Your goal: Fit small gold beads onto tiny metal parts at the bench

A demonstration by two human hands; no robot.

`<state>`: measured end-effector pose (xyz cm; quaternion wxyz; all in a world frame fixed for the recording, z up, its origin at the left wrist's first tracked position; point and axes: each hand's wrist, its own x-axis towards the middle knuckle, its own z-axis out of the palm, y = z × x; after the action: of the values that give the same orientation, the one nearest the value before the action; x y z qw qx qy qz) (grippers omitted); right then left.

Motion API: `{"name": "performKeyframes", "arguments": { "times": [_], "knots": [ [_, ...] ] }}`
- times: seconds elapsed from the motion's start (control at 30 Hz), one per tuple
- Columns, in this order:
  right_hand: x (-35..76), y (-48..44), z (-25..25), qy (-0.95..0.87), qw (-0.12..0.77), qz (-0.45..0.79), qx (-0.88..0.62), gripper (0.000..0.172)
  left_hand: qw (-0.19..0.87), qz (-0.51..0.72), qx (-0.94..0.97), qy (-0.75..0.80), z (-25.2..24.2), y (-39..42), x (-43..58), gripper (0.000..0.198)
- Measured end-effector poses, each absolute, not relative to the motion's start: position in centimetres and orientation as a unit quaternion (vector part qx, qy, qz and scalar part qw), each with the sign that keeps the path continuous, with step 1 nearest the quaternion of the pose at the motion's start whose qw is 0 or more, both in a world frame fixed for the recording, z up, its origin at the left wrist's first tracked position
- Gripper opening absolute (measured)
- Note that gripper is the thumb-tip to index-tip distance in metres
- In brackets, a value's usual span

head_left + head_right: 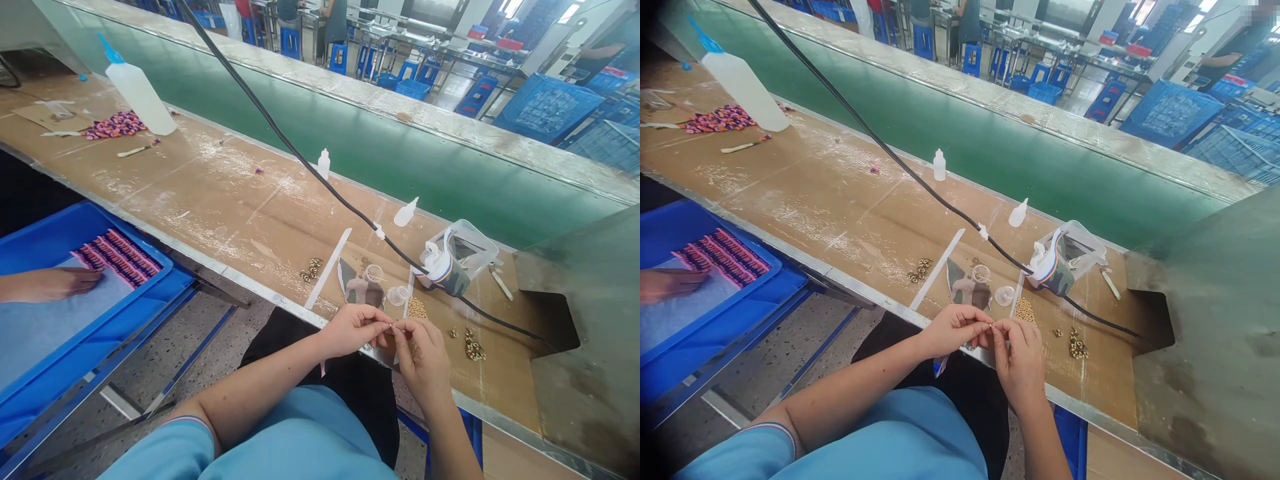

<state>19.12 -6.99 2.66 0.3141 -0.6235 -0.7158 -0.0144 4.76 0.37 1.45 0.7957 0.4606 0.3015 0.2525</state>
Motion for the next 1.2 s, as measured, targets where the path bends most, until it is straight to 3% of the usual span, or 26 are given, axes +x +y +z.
{"name": "performKeyframes", "arguments": {
  "times": [0.4, 1.2],
  "knots": [
    [19.02, -6.89, 2.99, -0.751, 0.29, -0.113, -0.583, 0.006, 0.819, 0.254, 0.426, 0.289, 1.57, 0.71, 4.83, 0.037],
    [18.62, -7.02, 2.72, -0.734, 0.317, -0.094, -0.593, 0.006, 0.804, 0.273, 0.455, 0.267, 0.96, 0.61, 4.69, 0.037]
  ]
}}
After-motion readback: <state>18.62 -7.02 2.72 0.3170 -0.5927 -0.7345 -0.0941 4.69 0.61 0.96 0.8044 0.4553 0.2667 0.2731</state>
